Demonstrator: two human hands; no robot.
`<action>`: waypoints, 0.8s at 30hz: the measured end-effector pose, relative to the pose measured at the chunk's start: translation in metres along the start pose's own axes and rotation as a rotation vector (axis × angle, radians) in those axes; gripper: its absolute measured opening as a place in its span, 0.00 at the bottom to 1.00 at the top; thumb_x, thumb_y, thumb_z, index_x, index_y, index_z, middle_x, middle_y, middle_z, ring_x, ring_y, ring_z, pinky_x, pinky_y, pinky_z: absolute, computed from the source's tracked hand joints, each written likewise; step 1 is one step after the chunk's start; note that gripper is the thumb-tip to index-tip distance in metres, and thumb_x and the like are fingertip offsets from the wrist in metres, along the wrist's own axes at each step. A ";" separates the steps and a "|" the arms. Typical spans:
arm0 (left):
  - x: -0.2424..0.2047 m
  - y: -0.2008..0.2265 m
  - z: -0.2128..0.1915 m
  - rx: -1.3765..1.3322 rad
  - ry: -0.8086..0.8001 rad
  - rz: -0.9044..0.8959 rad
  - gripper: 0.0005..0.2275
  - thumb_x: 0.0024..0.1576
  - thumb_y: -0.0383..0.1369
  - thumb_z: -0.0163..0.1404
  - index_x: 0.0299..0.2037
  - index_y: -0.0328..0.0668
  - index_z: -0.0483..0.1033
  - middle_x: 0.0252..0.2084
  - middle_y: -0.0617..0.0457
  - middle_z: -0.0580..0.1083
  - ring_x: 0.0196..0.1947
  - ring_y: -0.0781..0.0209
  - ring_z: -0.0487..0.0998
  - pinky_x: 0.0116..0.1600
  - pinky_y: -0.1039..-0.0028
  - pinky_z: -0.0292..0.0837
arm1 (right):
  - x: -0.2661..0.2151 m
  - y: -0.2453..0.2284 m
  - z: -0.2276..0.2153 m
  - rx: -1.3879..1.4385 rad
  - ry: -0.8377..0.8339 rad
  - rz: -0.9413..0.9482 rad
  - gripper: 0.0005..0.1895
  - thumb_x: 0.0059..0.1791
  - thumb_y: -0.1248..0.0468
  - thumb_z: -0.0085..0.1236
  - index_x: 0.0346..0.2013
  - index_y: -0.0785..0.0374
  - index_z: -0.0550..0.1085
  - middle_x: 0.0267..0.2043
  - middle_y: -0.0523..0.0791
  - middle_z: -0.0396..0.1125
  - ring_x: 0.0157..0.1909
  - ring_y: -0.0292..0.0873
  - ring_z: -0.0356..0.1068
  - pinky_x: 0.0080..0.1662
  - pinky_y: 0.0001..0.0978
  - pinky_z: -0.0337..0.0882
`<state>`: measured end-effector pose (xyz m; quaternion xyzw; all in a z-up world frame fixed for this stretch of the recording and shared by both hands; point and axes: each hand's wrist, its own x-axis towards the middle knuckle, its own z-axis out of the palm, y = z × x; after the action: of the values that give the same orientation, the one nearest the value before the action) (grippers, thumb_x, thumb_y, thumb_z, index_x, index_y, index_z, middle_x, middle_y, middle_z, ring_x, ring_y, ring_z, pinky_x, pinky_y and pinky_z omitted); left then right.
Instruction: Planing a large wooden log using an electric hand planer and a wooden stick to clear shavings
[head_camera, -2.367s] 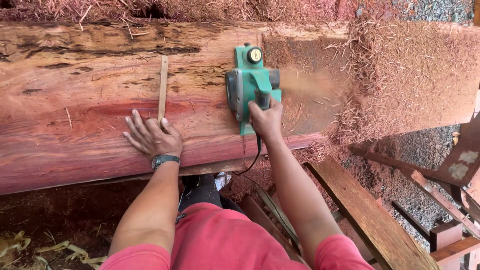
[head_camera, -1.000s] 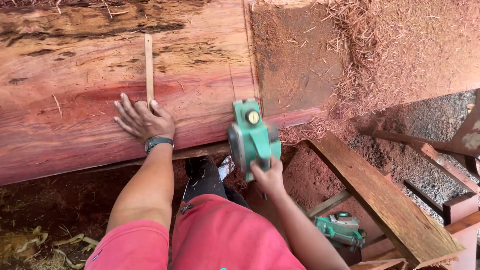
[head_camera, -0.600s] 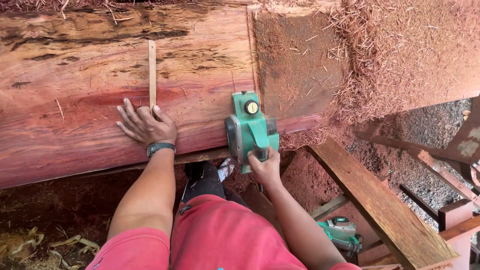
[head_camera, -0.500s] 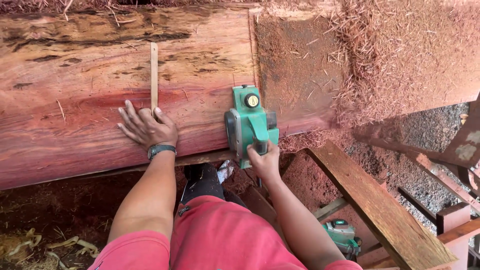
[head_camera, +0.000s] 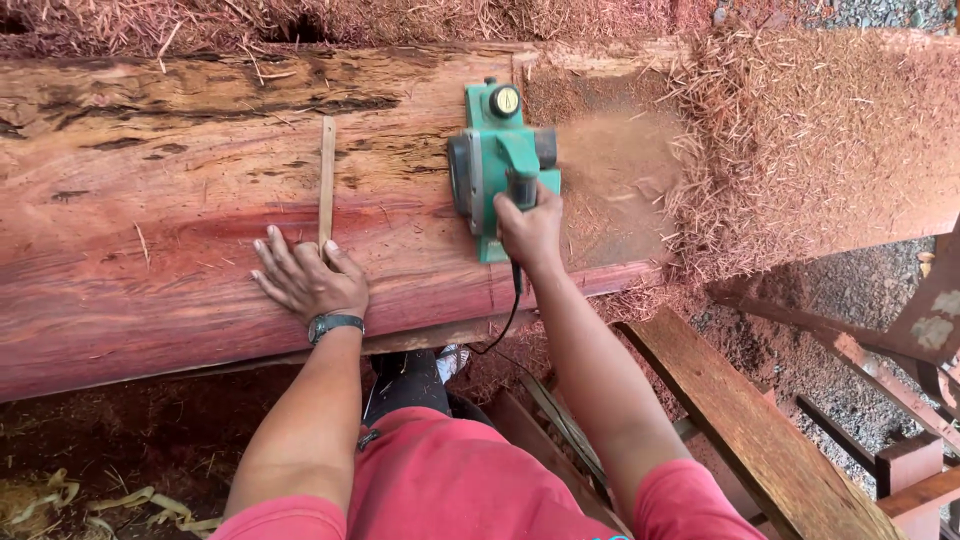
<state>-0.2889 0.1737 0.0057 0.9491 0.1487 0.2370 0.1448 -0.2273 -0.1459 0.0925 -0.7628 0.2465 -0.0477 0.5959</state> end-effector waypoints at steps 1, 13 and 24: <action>0.000 0.000 0.000 0.001 0.003 -0.001 0.15 0.81 0.48 0.49 0.48 0.49 0.78 0.85 0.39 0.75 0.85 0.26 0.73 0.80 0.28 0.60 | 0.007 -0.017 0.005 0.001 -0.002 -0.002 0.07 0.48 0.66 0.68 0.26 0.60 0.79 0.11 0.47 0.67 0.14 0.42 0.74 0.22 0.36 0.69; 0.003 0.009 -0.010 0.022 -0.087 -0.047 0.14 0.79 0.41 0.52 0.49 0.38 0.81 0.88 0.37 0.72 0.90 0.27 0.67 0.88 0.24 0.54 | 0.136 -0.061 0.051 0.110 -0.037 -0.009 0.06 0.50 0.66 0.63 0.30 0.58 0.74 0.15 0.42 0.63 0.12 0.38 0.64 0.15 0.41 0.63; 0.004 0.010 -0.011 0.011 -0.087 -0.047 0.17 0.81 0.44 0.47 0.51 0.37 0.81 0.87 0.38 0.72 0.89 0.27 0.66 0.88 0.24 0.53 | 0.126 -0.057 0.040 0.061 -0.078 -0.023 0.29 0.46 0.63 0.60 0.61 0.63 0.88 0.16 0.43 0.65 0.14 0.37 0.67 0.21 0.36 0.69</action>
<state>-0.2889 0.1682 0.0199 0.9555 0.1659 0.1910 0.1516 -0.0846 -0.1555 0.1067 -0.7484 0.2129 -0.0322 0.6273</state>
